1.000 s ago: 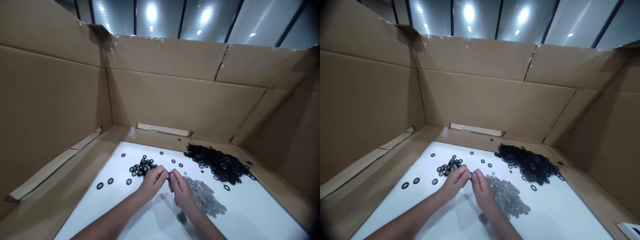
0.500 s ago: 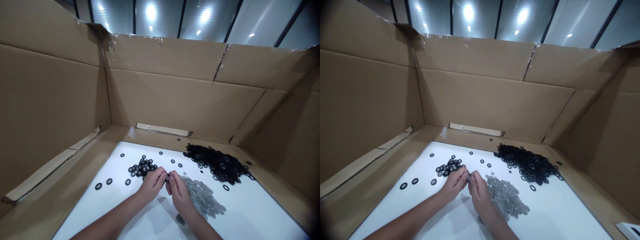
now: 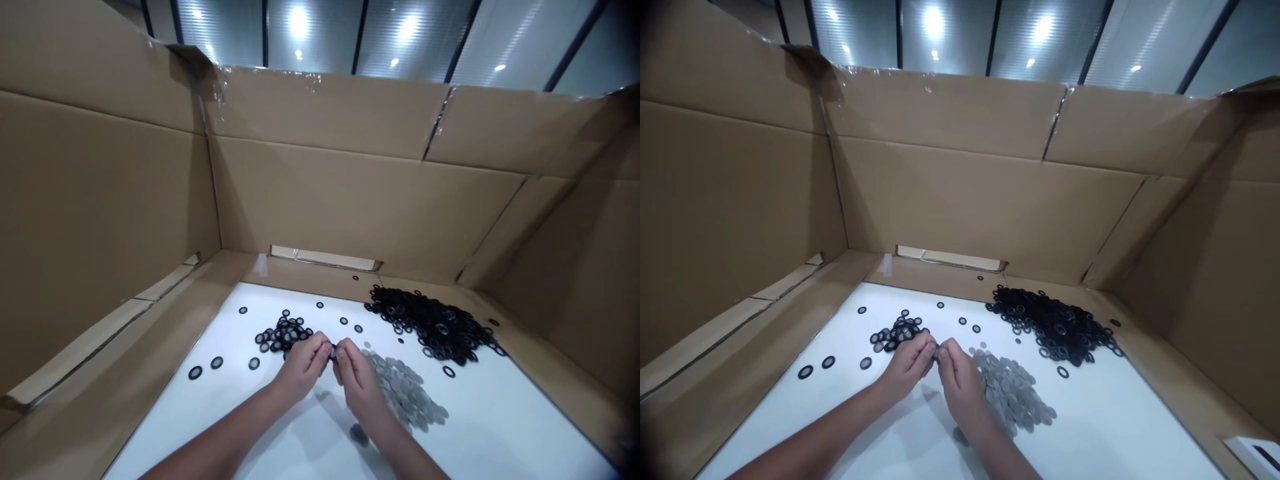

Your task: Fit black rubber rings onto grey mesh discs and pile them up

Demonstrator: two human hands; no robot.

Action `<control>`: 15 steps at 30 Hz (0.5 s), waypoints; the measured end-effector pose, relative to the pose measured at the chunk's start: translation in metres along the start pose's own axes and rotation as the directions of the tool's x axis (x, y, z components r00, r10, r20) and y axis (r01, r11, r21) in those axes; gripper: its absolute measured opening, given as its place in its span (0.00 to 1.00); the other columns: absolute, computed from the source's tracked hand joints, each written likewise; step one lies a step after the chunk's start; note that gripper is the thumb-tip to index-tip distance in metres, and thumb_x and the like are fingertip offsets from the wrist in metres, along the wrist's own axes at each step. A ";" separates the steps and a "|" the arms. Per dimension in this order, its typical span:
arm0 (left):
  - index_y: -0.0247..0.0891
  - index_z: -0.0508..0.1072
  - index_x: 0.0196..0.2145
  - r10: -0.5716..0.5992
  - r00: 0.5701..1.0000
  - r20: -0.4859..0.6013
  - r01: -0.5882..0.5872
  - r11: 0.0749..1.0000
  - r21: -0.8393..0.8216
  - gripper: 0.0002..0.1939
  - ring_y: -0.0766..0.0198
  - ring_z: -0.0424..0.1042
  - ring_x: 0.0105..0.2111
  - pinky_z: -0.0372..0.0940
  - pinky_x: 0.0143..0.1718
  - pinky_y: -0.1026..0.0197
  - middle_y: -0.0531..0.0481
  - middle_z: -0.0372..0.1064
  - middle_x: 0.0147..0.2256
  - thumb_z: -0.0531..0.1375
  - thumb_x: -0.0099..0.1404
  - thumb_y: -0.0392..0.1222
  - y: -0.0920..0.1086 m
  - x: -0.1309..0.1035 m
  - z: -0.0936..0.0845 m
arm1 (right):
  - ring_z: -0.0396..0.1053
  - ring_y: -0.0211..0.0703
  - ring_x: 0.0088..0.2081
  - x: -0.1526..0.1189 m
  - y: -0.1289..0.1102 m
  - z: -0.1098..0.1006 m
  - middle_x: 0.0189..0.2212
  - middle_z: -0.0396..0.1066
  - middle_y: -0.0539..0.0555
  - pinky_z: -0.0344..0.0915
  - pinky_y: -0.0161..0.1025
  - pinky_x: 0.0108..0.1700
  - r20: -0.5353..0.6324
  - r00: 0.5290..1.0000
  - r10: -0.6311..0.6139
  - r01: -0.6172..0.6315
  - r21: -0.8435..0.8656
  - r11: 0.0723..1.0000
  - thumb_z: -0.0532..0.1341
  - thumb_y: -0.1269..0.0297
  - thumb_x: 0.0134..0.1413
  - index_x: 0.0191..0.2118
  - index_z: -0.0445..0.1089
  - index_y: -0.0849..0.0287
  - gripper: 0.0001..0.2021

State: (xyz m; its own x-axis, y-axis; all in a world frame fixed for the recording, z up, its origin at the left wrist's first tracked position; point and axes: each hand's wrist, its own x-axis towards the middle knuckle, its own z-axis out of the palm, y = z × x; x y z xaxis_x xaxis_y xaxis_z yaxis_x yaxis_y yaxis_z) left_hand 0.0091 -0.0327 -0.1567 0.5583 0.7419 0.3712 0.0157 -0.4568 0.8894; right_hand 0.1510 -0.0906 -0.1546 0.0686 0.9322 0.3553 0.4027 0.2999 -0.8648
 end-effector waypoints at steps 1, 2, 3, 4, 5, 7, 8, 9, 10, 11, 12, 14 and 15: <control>0.39 0.60 0.30 -0.004 1.000 -0.005 0.004 1.000 -0.005 0.17 0.69 0.57 0.20 0.53 0.26 0.65 0.58 0.56 0.19 0.46 0.74 0.50 0.000 0.000 0.001 | 0.56 0.37 0.23 0.000 0.000 0.000 0.20 0.56 0.45 0.51 0.37 0.27 0.001 1.000 -0.004 0.004 0.001 1.000 0.45 0.53 0.70 0.28 0.54 0.55 0.18; 0.39 0.59 0.29 -0.002 1.000 -0.004 0.002 1.000 -0.009 0.17 0.69 0.57 0.20 0.53 0.25 0.65 0.58 0.56 0.19 0.46 0.74 0.50 0.000 -0.001 0.001 | 0.56 0.37 0.23 0.001 0.000 0.000 0.20 0.56 0.45 0.52 0.37 0.27 0.001 1.000 -0.002 0.002 -0.004 1.000 0.46 0.53 0.70 0.28 0.54 0.55 0.18; 0.39 0.59 0.29 0.006 1.000 -0.003 -0.006 1.000 -0.013 0.17 0.69 0.57 0.20 0.53 0.25 0.65 0.58 0.57 0.19 0.46 0.74 0.50 0.000 -0.001 0.002 | 0.56 0.37 0.23 0.001 0.001 0.001 0.20 0.56 0.45 0.52 0.37 0.27 0.002 1.000 0.006 -0.006 -0.013 1.000 0.46 0.53 0.70 0.28 0.54 0.55 0.19; 0.39 0.59 0.29 0.016 1.000 -0.004 -0.016 1.000 -0.017 0.17 0.69 0.57 0.20 0.53 0.26 0.65 0.58 0.57 0.19 0.47 0.74 0.50 0.001 -0.001 0.002 | 0.56 0.37 0.22 0.002 0.001 0.001 0.19 0.56 0.45 0.52 0.37 0.27 0.005 1.000 0.018 -0.018 -0.016 1.000 0.46 0.53 0.70 0.27 0.54 0.55 0.19; 0.39 0.59 0.29 0.025 1.000 -0.004 -0.025 0.999 -0.019 0.17 0.69 0.57 0.20 0.53 0.26 0.65 0.58 0.57 0.19 0.47 0.73 0.50 0.001 -0.001 0.002 | 0.56 0.37 0.22 0.002 0.001 0.001 0.19 0.56 0.45 0.52 0.37 0.27 0.007 0.999 0.033 -0.033 -0.012 0.999 0.46 0.52 0.70 0.27 0.54 0.55 0.19; 0.39 0.58 0.29 0.029 1.000 -0.006 -0.029 0.999 -0.018 0.16 0.69 0.58 0.21 0.54 0.26 0.65 0.57 0.59 0.20 0.48 0.73 0.49 0.003 -0.001 0.001 | 0.56 0.37 0.22 0.002 0.000 0.001 0.18 0.56 0.44 0.52 0.36 0.27 0.010 0.998 0.055 -0.055 0.020 0.998 0.45 0.52 0.70 0.27 0.55 0.55 0.19; 0.39 0.59 0.29 0.022 1.000 -0.006 -0.022 1.000 -0.020 0.16 0.69 0.58 0.21 0.54 0.26 0.65 0.57 0.59 0.20 0.48 0.73 0.49 0.004 -0.001 0.000 | 0.56 0.37 0.22 0.003 0.000 0.000 0.18 0.56 0.44 0.53 0.36 0.27 0.010 0.998 0.056 -0.056 0.039 0.998 0.45 0.52 0.70 0.28 0.55 0.55 0.19; 0.39 0.59 0.29 0.012 1.000 -0.003 -0.012 0.999 -0.030 0.16 0.69 0.58 0.21 0.54 0.26 0.65 0.57 0.59 0.20 0.48 0.73 0.49 0.004 0.000 -0.001 | 0.56 0.37 0.22 0.003 0.000 -0.001 0.18 0.56 0.44 0.53 0.36 0.27 0.007 0.999 0.053 -0.053 0.047 0.997 0.45 0.52 0.70 0.28 0.55 0.55 0.19; 0.39 0.59 0.29 0.003 1.000 0.009 -0.002 0.999 -0.043 0.16 0.69 0.58 0.21 0.55 0.26 0.65 0.57 0.59 0.20 0.48 0.73 0.49 0.005 0.001 -0.003 | 0.56 0.37 0.22 0.003 0.000 -0.003 0.18 0.56 0.44 0.53 0.36 0.27 0.001 0.999 0.046 -0.046 0.043 0.998 0.45 0.52 0.70 0.29 0.56 0.55 0.18; 0.39 0.60 0.29 -0.004 1.000 0.021 0.005 0.998 -0.059 0.17 0.69 0.58 0.21 0.55 0.26 0.66 0.56 0.60 0.20 0.48 0.73 0.50 0.005 0.002 -0.004 | 0.56 0.37 0.22 0.004 0.000 -0.005 0.18 0.56 0.44 0.52 0.36 0.27 -0.001 0.999 0.039 -0.039 0.026 0.999 0.46 0.52 0.70 0.28 0.56 0.55 0.18; 0.38 0.61 0.29 -0.010 0.999 0.033 0.012 0.997 -0.075 0.17 0.70 0.58 0.21 0.55 0.26 0.66 0.56 0.60 0.20 0.49 0.72 0.50 0.005 0.003 -0.005 | 0.56 0.37 0.22 0.005 0.001 -0.007 0.18 0.56 0.44 0.52 0.36 0.27 0.004 0.999 0.032 -0.032 0.000 0.999 0.46 0.52 0.69 0.28 0.56 0.55 0.18; 0.37 0.63 0.28 -0.039 0.997 0.071 0.046 0.993 -0.104 0.16 0.70 0.58 0.20 0.55 0.25 0.67 0.56 0.61 0.21 0.51 0.70 0.50 0.004 0.005 -0.007 | 0.57 0.38 0.22 0.007 0.004 -0.012 0.19 0.56 0.45 0.52 0.36 0.27 0.018 0.999 0.031 -0.030 -0.053 0.998 0.47 0.52 0.69 0.28 0.57 0.55 0.19; 0.37 0.64 0.28 -0.068 0.993 0.098 0.079 0.990 -0.115 0.16 0.71 0.59 0.20 0.55 0.24 0.67 0.56 0.61 0.21 0.53 0.69 0.50 0.004 0.006 -0.008 | 0.57 0.38 0.23 0.008 0.005 -0.014 0.19 0.56 0.45 0.52 0.36 0.27 0.020 0.999 0.033 -0.032 -0.072 0.997 0.47 0.52 0.69 0.28 0.57 0.55 0.19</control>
State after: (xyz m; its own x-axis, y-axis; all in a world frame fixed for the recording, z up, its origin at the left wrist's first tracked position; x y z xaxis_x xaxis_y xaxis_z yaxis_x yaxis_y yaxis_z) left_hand 0.0060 -0.0261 -0.1485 0.6349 0.7193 0.2819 -0.0354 -0.3374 0.9407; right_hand 0.1665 -0.0847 -0.1511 0.0639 0.9456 0.3191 0.4650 0.2547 -0.8479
